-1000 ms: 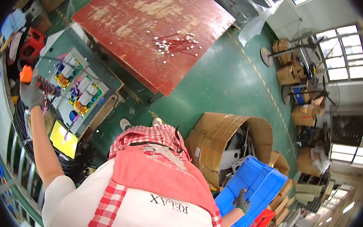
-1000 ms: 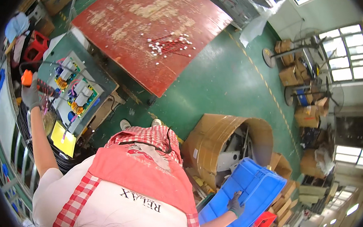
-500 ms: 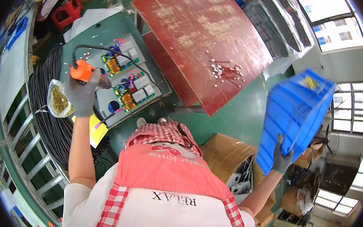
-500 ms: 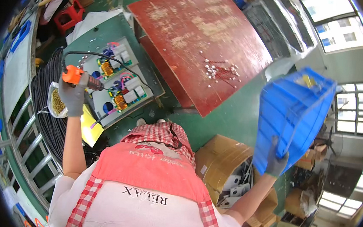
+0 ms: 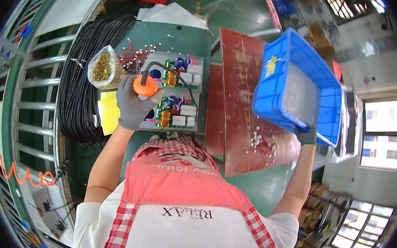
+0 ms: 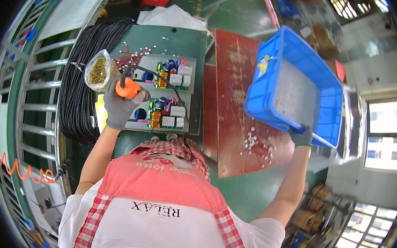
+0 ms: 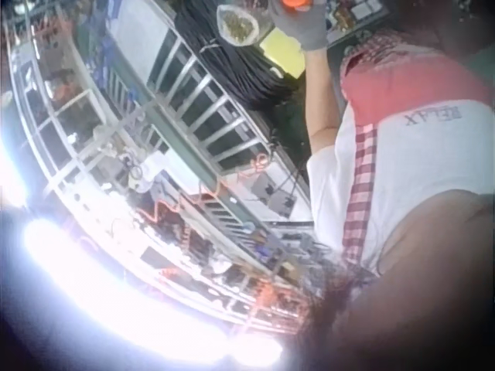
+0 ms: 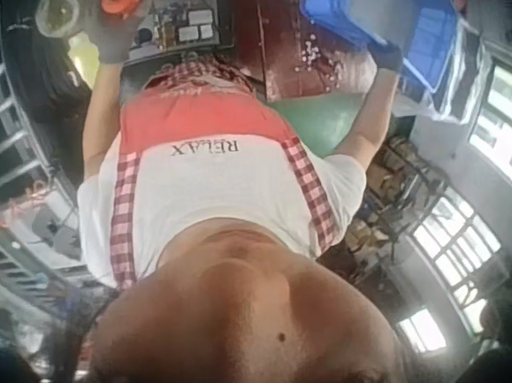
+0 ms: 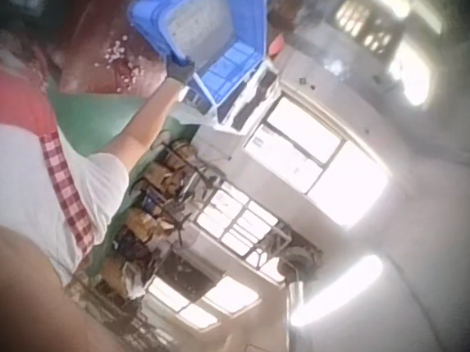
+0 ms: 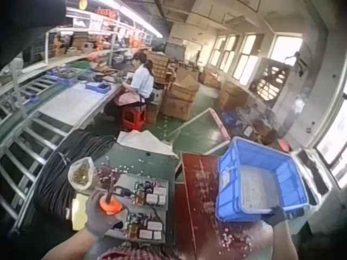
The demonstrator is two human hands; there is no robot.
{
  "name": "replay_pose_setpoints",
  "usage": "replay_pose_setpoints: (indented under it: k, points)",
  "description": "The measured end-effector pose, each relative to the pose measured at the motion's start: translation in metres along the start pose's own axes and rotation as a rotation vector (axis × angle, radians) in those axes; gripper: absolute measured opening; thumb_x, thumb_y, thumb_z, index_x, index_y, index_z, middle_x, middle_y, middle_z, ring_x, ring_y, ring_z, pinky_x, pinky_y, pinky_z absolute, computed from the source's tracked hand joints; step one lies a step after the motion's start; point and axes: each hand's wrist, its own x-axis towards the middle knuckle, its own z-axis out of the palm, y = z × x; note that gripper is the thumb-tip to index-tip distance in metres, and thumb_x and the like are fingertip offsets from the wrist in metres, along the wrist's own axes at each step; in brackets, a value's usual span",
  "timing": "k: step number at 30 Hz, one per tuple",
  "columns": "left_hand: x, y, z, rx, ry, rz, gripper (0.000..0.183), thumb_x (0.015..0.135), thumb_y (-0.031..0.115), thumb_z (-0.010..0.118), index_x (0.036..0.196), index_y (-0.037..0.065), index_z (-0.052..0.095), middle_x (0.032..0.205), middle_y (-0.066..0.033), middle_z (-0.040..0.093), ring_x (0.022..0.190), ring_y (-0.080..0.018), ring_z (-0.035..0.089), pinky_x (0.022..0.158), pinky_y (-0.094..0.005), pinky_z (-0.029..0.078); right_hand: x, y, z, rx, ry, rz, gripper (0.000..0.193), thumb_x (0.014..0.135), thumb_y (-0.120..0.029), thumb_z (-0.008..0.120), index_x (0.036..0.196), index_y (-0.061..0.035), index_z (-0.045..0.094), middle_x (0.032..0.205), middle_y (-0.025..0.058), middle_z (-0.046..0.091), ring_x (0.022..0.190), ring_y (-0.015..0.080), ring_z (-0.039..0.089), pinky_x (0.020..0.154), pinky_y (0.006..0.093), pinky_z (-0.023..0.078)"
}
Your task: The person assembles an electronic device by placing a yellow insulating sheet and a circuit board onto a metal chassis. They use a power drill to secure components and connect wires to the board. The person then moves the assembled unit to a testing station and uses a pneumatic tool to tighten screws on the device.
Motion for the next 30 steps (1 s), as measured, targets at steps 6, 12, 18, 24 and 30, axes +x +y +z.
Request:
replay_pose_setpoints:
  k: [6,12,18,24,30]
  points:
    - [-0.015,-0.005,0.009,-0.266,0.068,-0.229,0.046,0.060,0.018,0.083,0.091,0.002,0.053,0.088,-0.0089,0.057,0.079,-0.0190,0.058,0.072,-0.0306,0.048,0.079,0.036,0.090,-0.229,0.040,0.027,0.040,0.081,-0.024,0.049,0.119,-0.0119,0.054,0.123,0.0143,0.052,0.111,0.0358,0.051,0.095,0.0622,0.039]
    - [-0.001,0.002,0.024,0.208,0.232,0.125,0.051,0.057,0.024,0.083,0.093,0.001,0.056,0.086,-0.0132,0.057,0.076,-0.0299,0.057,0.071,-0.0385,0.048,0.099,0.055,0.081,-0.197,-0.081,0.033,0.049,0.080,-0.027,0.053,0.125,-0.0093,0.046,0.125,0.0157,0.048,0.116,0.0359,0.049,0.090,0.0642,0.042]
    - [0.003,0.009,0.015,0.128,0.112,0.006,0.048,0.054,0.026,0.083,0.088,0.002,0.058,0.083,-0.0129,0.056,0.076,-0.0309,0.056,0.069,-0.0386,0.047,0.098,0.074,0.106,-0.270,0.038,-0.265,0.047,0.080,-0.024,0.056,0.122,-0.0058,0.047,0.118,0.0162,0.050,0.104,0.0326,0.053,0.086,0.0519,0.046]
    - [0.001,0.014,0.007,0.112,0.048,-0.011,0.047,0.052,0.032,0.084,0.081,0.005,0.059,0.076,-0.0107,0.052,0.069,-0.0300,0.053,0.061,-0.0380,0.043,0.060,0.056,0.135,-0.382,0.194,-0.437,0.036,0.081,-0.015,0.055,0.115,-0.0048,0.051,0.109,0.0132,0.053,0.095,0.0279,0.054,0.080,0.0441,0.047]
    - [0.006,0.014,0.000,0.078,0.037,0.077,0.051,0.056,0.038,0.084,0.086,0.005,0.060,0.076,-0.0100,0.054,0.070,-0.0293,0.054,0.061,-0.0388,0.044,-0.110,0.112,0.225,-0.739,0.597,-1.100,0.027,0.081,-0.007,0.054,0.109,-0.0039,0.055,0.100,0.0102,0.057,0.086,0.0232,0.055,0.075,0.0363,0.048]
